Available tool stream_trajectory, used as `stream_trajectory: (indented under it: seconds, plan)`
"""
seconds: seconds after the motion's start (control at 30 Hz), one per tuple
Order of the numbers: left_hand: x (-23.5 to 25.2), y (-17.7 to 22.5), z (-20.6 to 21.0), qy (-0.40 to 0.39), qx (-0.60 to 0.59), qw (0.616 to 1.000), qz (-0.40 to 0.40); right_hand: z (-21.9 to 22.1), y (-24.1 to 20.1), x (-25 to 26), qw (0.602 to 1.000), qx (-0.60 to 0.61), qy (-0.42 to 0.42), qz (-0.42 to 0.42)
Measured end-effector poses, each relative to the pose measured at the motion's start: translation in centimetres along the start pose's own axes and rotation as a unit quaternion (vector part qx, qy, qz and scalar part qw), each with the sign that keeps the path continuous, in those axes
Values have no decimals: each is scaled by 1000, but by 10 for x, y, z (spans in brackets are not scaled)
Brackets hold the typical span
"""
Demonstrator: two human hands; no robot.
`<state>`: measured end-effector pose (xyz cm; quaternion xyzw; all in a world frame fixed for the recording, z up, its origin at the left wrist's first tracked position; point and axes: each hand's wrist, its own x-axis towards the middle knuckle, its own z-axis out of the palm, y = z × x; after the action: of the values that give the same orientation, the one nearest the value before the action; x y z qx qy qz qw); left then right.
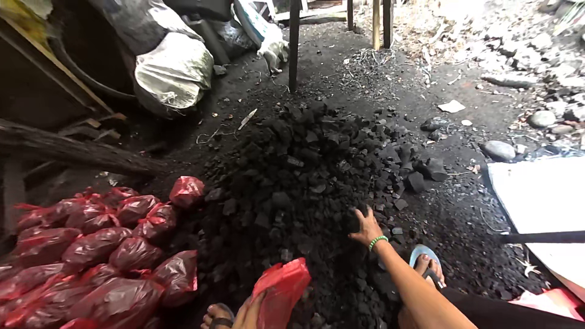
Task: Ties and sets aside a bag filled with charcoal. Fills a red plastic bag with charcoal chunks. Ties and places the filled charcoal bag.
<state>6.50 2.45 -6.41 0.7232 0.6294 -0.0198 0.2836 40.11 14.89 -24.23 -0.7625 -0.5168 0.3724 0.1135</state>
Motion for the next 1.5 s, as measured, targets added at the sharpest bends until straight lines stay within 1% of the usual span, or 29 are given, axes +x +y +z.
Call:
stream_trajectory:
  seconds: [0.07, 0.1, 0.17, 0.2, 0.23, 0.3, 0.4, 0.43, 0.47, 0.5, 0.53, 0.57, 0.63, 0.67, 0.7, 0.73, 0.77, 0.8, 0.9, 0.97, 1.03, 1.07, 1.13, 1.2, 1.27, 1.33, 1.37, 1.43, 1.5]
  plan:
    - [3, -1, 2, 8, 5, 1000, -3, -2, 1, -2, 999, 33, 16, -6]
    - [4, -1, 2, 11, -2, 1000, -5, -4, 3, -5, 996, 81, 33, -13]
    - [6, 1, 1, 16, -22, 1000, 0, -10, 2, -14, 976, 210, 60, -21]
    - [7, 3, 1, 18, -34, 999, 3, -11, 0, -21, 953, 294, 72, -24]
    - [8, 4, 1, 21, -47, 999, 6, -10, -3, -31, 918, 388, 77, -20]
    - [10, 7, 5, 21, -80, 997, 10, -3, -12, -53, 815, 576, 63, -10]
    - [16, 14, 12, 10, -143, 990, -2, 9, -40, -93, 608, 792, -19, -50]
    - [18, 13, 16, 6, -171, 985, -5, 15, -50, -106, 554, 828, -55, -72]
    - [20, 12, 20, 0, -204, 979, -9, 23, -58, -116, 520, 842, -98, -104]
    - [22, 11, 22, -7, -241, 970, -13, 31, -65, -125, 508, 838, -143, -140]
    - [24, 9, 24, -17, -280, 960, -20, 40, -71, -132, 518, 816, -185, -177]
    - [25, 8, 25, -25, -315, 948, -26, 47, -75, -137, 557, 776, -214, -205]
    - [26, 0, 28, -42, -343, 938, -31, 51, -78, -137, 718, 588, -257, -272]
    - [27, -5, 30, -56, -335, 940, -35, 47, -81, -133, 802, 435, -281, -298]
    - [26, -8, 30, -76, -313, 946, -39, 42, -88, -130, 868, 258, -306, -294]
    - [24, -9, 30, -99, -278, 955, -41, 43, -95, -129, 905, 88, -313, -274]
    - [21, -9, 30, -123, -233, 964, -37, 46, -99, -129, 913, -32, -322, -248]
    - [18, -8, 30, -147, -183, 972, -34, 47, -101, -129, 911, -101, -334, -222]
    - [13, 0, 32, -181, -97, 978, -37, 43, -103, -128, 901, -166, -345, -204]
    - [12, 4, 32, -174, -93, 979, -48, 44, -101, -127, 888, -130, -352, -267]
    - [13, 3, 32, -157, -109, 981, -42, 42, -98, -124, 862, 0, -369, -349]
    - [13, 2, 33, -150, -116, 981, -35, 39, -97, -122, 848, 70, -375, -367]
    - [14, -1, 34, -146, -125, 981, -22, 26, -91, -113, 851, 148, -359, -355]
    - [12, -3, 35, -149, -126, 981, -13, -1, -78, -100, 882, 172, -320, -300]
    - [9, -3, 36, -144, -123, 982, 0, -35, -51, -83, 923, 220, -218, -226]
    - [5, 0, 33, -139, -116, 983, 6, -63, -10, -55, 949, 278, -54, -137]
    - [3, 0, 33, -137, -112, 984, 9, -73, 13, -35, 949, 303, 30, -78]
    - [1, -4, 35, -130, -98, 987, 14, -91, 48, -6, 918, 361, 157, 47]
    - [1, -2, 34, -129, -84, 988, 1, -104, 71, 10, 855, 450, 227, 120]
